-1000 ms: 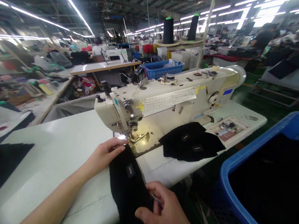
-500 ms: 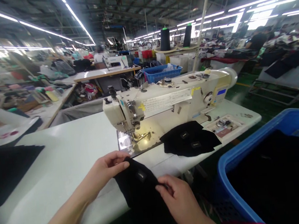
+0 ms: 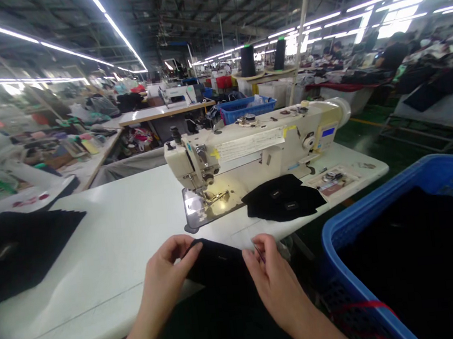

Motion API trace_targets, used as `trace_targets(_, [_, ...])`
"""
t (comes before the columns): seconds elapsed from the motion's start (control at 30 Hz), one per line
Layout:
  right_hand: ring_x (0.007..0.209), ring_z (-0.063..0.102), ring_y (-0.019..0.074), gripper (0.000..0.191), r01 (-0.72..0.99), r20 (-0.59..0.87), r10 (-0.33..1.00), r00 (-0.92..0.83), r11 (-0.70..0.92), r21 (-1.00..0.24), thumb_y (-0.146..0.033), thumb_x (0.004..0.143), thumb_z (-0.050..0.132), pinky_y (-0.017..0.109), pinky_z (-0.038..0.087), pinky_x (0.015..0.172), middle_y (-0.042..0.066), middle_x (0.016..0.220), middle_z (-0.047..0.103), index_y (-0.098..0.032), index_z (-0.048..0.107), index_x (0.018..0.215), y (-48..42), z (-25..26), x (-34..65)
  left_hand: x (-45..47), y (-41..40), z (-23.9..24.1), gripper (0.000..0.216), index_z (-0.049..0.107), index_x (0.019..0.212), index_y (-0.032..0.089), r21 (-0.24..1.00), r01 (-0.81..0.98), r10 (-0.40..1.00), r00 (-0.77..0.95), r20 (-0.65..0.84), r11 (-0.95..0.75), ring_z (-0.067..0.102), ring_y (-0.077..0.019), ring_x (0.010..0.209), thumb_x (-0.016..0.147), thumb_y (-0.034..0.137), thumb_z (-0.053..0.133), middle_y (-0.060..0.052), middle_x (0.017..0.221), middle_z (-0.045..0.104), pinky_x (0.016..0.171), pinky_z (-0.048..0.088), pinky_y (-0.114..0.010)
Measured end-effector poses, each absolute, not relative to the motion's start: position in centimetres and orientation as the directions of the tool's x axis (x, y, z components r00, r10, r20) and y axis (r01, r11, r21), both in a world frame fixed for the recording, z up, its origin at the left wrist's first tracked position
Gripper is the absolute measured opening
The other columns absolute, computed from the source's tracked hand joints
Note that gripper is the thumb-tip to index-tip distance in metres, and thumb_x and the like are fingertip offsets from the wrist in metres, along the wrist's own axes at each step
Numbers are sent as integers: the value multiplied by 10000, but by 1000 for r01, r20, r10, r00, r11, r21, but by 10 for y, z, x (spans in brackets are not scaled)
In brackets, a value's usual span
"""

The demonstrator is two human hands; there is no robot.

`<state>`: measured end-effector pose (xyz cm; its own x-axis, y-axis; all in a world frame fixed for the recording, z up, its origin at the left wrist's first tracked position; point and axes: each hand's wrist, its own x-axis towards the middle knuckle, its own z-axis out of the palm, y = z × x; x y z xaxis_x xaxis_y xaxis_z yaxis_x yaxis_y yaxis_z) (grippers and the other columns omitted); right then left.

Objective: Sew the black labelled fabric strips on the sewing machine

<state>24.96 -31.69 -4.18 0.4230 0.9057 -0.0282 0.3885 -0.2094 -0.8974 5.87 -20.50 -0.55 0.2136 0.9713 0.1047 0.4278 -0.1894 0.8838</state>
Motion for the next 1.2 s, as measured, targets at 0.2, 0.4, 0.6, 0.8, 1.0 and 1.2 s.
trace_targets(0.2, [504, 483, 92, 356, 91, -1, 993, 121, -12, -996, -480, 1063, 353, 217, 386, 480, -22, 717, 580, -204, 568, 999, -312, -19, 210, 78, -225, -16, 75, 617, 789, 234, 556, 617, 800, 219, 559, -558, 570, -190, 667, 852, 272, 604, 12, 678, 572, 673, 466, -315])
trace_targets(0.4, [362, 380, 47, 360, -103, -69, 987, 146, -54, -993, -541, 1012, 460, 161, 284, 345, -74, 615, 532, -190, 539, 1036, -304, -16, 201, 81, -227, -20, 40, 588, 843, 227, 400, 630, 686, 303, 662, -665, 572, -190, 662, 882, 224, 585, 7, 699, 572, 637, 453, -308])
trace_targets(0.6, [340, 376, 47, 399, -148, -91, 984, 153, -69, -987, -579, 989, 481, 145, 253, 296, -69, 614, 556, -188, 542, 1042, -305, -11, 204, 82, -227, -20, 79, 578, 852, 231, 353, 642, 659, 327, 677, -681, 578, -188, 658, 927, 249, 562, 6, 695, 575, 643, 456, -306])
trace_targets(0.8, [319, 378, 47, 400, -170, -118, 982, 147, -93, -981, -581, 972, 506, 134, 245, 265, -76, 598, 559, -187, 537, 1029, -304, -12, 204, 82, -228, -25, 52, 583, 872, 219, 328, 641, 642, 343, 686, -694, 580, -188, 682, 924, 218, 584, -2, 721, 585, 654, 452, -304])
trace_targets(1.0, [296, 383, 57, 485, -183, -177, 976, 127, -153, -971, -652, 921, 514, 143, 258, 244, -70, 583, 577, -180, 522, 1038, -301, -9, 207, 81, -229, -26, 63, 600, 896, 221, 288, 622, 601, 379, 704, -729, 587, -194, 707, 934, 189, 561, -20, 751, 614, 683, 472, -316])
trace_targets(1.2, [296, 395, 72, 487, -272, -219, 965, 141, -175, -946, -639, 903, 528, 164, 297, 247, -58, 580, 596, -174, 509, 1048, -299, -12, 202, 83, -228, -33, 56, 610, 910, 224, 289, 605, 588, 381, 714, -742, 603, -201, 728, 945, 201, 574, -30, 768, 624, 706, 481, -317])
